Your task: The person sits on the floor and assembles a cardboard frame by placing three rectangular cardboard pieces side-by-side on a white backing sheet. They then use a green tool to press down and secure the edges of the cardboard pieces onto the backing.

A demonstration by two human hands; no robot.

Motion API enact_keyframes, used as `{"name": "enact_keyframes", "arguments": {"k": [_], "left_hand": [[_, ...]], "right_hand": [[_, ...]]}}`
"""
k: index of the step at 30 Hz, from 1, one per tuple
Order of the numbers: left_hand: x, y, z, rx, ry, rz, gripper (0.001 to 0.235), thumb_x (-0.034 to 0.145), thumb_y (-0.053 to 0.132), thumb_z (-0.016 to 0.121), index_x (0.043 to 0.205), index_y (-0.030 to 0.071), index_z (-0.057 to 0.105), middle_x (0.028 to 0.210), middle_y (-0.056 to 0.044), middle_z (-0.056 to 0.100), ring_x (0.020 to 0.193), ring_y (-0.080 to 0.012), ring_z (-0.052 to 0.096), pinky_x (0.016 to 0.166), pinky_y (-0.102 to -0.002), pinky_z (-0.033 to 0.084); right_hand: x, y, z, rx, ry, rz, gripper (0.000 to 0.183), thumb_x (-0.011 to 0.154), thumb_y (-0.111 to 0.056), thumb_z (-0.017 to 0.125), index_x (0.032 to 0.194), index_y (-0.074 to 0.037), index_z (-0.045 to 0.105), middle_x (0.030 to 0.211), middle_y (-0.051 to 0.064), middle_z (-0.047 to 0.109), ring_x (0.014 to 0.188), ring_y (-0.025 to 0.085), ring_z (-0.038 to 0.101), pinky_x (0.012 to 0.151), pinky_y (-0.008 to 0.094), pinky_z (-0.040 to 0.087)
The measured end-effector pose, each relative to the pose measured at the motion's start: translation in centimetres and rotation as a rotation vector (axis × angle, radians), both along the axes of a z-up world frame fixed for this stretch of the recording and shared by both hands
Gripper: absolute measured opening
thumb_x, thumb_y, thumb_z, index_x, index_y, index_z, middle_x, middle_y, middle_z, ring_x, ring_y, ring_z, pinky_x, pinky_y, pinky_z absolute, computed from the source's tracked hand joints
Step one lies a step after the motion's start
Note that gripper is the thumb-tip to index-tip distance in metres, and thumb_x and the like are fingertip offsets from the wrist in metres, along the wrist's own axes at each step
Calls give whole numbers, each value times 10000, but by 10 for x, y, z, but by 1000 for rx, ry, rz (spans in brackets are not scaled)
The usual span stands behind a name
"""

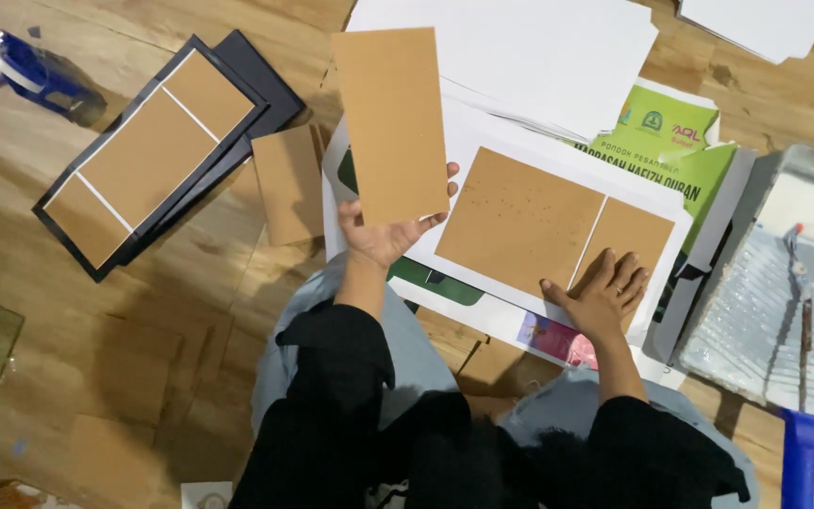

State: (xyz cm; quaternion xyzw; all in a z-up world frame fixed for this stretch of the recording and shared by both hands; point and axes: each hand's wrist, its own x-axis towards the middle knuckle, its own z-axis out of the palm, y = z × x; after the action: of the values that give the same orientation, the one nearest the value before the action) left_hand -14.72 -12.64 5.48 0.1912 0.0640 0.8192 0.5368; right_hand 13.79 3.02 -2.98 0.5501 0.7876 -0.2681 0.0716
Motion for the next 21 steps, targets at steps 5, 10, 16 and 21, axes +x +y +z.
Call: {"name": "enact_keyframes", "arguments": {"k": [5,10,16,21], "left_hand": [[-32,7,-55,4,-102,-147,810,662,412,630,1415,227,394,1472,-168,340,1333,-402,352,1002,-715,224],[-46,21,-108,2,-168,-163,692,663,219,640,1339,198,494,1381,-153,471,1289,-384,420,980,-745,193],[-50,32,-135,-948,337,351,627,682,-101,447,1148,263,238,1257,-111,489,973,-209,517,713,-278,404],[-54,25,-94,-1120,697,537,576,713,-90,448,1133,256,255,1242,-149,494,1105,-344,554,909,-440,465]], "right_hand": [[-9,-5,11,-37,-43,-36,1210,611,-729,613,1482,-153,2,1522,175,-150,1367,411,-194,1089,522,-157],[-8,4,18,-37,-82,-48,1239,562,-718,675,1481,-187,37,1530,153,-113,1369,398,-198,1100,505,-147],[-46,-3,41,-35,0,-168,1129,538,-424,785,1431,-104,172,1468,252,91,1350,500,12,1086,590,-9],[-49,18,12,492,383,29,515,921,-455,560,1295,-136,408,1444,127,161,1360,362,63,1110,522,100]]}}
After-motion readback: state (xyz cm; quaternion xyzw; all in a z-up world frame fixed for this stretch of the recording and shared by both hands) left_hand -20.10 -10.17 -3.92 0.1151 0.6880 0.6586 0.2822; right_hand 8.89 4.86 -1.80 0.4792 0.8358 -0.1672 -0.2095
